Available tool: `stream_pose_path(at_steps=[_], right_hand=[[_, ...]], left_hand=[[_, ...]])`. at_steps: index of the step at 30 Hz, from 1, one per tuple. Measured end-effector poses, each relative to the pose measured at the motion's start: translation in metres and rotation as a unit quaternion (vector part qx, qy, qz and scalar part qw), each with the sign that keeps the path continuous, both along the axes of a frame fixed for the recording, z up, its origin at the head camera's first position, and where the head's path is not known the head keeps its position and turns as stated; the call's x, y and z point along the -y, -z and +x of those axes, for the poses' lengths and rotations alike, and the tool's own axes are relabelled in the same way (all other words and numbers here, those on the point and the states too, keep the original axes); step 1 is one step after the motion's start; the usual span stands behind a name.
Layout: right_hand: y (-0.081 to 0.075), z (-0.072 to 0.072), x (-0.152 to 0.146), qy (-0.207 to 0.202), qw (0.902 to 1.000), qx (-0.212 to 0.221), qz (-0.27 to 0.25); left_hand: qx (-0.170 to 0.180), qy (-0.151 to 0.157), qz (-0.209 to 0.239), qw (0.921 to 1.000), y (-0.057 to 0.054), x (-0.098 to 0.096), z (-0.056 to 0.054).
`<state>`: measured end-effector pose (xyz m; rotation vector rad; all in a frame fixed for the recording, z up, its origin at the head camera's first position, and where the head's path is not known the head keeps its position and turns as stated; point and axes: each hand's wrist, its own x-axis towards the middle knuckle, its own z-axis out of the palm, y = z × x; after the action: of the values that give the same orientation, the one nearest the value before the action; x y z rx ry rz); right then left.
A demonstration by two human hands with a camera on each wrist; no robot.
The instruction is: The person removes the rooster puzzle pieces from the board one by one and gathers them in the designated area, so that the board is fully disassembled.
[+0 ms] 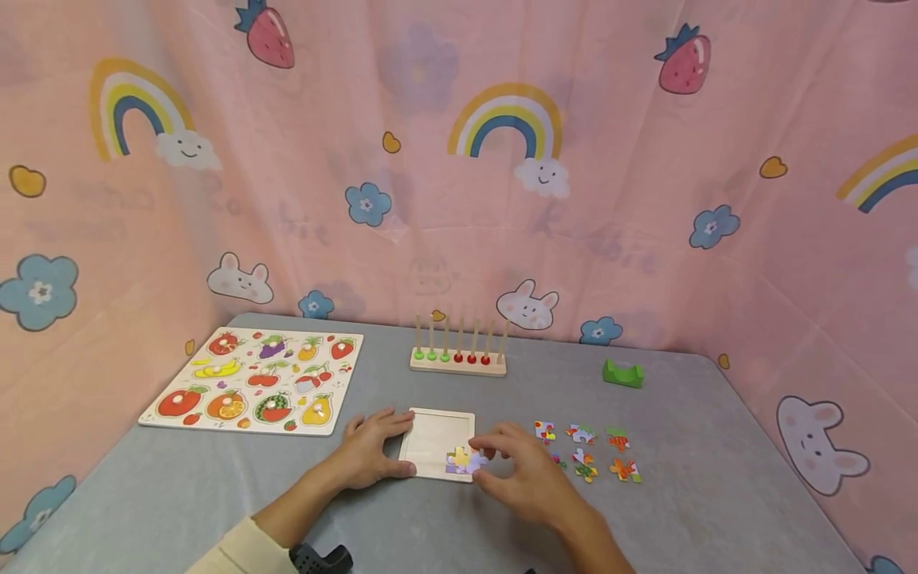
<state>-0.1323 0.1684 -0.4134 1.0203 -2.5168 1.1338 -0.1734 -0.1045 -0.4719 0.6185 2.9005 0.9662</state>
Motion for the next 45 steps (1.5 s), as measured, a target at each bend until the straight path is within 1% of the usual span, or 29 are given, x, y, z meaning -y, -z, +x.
stream_pose_path(at_steps=[8, 16, 24, 30, 33, 40, 43, 45], right_hand=[[-0.001, 0.004, -0.012, -0.004, 0.9998, -0.008, -0.018], [-0.002, 0.007, -0.025, 0.013, 0.9997, -0.019, -0.012], [0.002, 0.009, -0.034, -0.013, 0.9986, -0.037, -0.035], [0.004, 0.009, -0.041, -0.019, 0.9977, -0.051, -0.041], [0.004, 0.011, -0.045, -0.012, 0.9980, -0.049, -0.037], [0.002, 0.018, -0.054, 0.037, 0.9991, -0.009, -0.019], [0.002, 0.019, -0.057, 0.040, 0.9988, -0.010, -0.026], [0.003, 0.019, -0.060, 0.035, 0.9987, -0.022, -0.030]], left_hand=[[0.001, 0.001, 0.001, 1.0000, -0.001, 0.000, 0.001], [0.004, 0.001, 0.004, 1.0000, -0.001, 0.000, 0.001], [0.003, 0.001, 0.000, 1.0000, 0.000, 0.000, 0.000], [0.001, -0.002, 0.001, 1.0000, -0.001, 0.000, 0.001], [0.001, -0.002, 0.001, 1.0000, -0.002, -0.001, 0.001], [0.005, -0.002, 0.001, 1.0000, -0.002, -0.001, 0.001], [0.005, -0.002, 0.001, 1.0000, -0.002, -0.001, 0.001], [0.005, -0.002, 0.002, 1.0000, -0.002, -0.001, 0.001]])
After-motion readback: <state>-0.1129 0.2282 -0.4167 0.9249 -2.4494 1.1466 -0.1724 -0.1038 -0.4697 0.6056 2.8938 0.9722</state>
